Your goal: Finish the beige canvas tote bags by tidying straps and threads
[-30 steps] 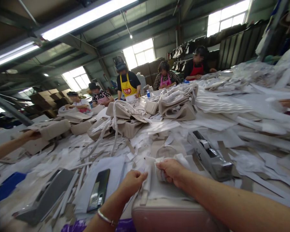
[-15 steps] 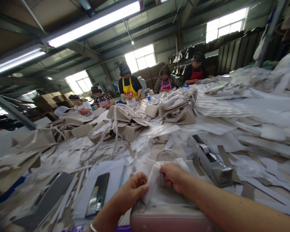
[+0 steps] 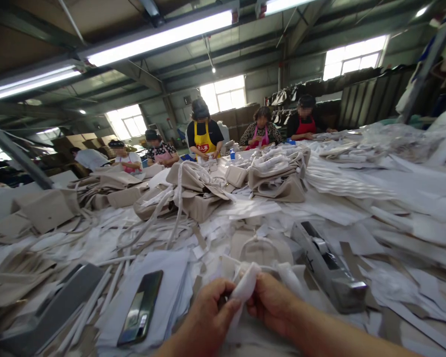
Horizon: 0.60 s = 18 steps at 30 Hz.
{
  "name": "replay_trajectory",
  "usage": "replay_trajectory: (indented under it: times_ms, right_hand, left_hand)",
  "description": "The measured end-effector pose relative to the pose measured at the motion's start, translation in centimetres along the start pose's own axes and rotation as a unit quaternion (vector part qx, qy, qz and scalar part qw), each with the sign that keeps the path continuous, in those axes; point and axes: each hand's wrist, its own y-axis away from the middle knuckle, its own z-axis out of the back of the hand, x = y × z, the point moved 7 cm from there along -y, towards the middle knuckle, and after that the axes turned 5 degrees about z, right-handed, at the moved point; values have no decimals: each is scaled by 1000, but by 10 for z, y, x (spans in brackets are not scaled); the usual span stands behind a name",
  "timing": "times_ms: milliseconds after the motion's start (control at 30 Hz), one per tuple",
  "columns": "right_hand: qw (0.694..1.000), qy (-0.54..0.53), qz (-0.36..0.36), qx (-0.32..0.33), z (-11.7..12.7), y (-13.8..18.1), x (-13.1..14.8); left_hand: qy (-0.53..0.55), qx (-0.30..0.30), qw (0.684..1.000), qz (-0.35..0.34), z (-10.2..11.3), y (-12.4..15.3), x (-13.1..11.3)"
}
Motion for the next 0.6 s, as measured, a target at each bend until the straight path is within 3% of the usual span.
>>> replay_trajectory:
  times_ms: [167,267,400,600]
  right_hand:
    - [998,-39,-40,4,-1,3,-9]
    - [997,-55,-51,-7,0,4,-11]
    - [997,-42,-60,-13,-3,7,-10]
    - [999,39,-38,-2,-1,13,-4]
  left_hand:
    - [-37,-38,998,36,4,5,9]
    - [-38,-30,998,41,4,5,10]
    - [5,37,998,41,-1,1,12]
    - [165,134,975,71,-13,-3,22]
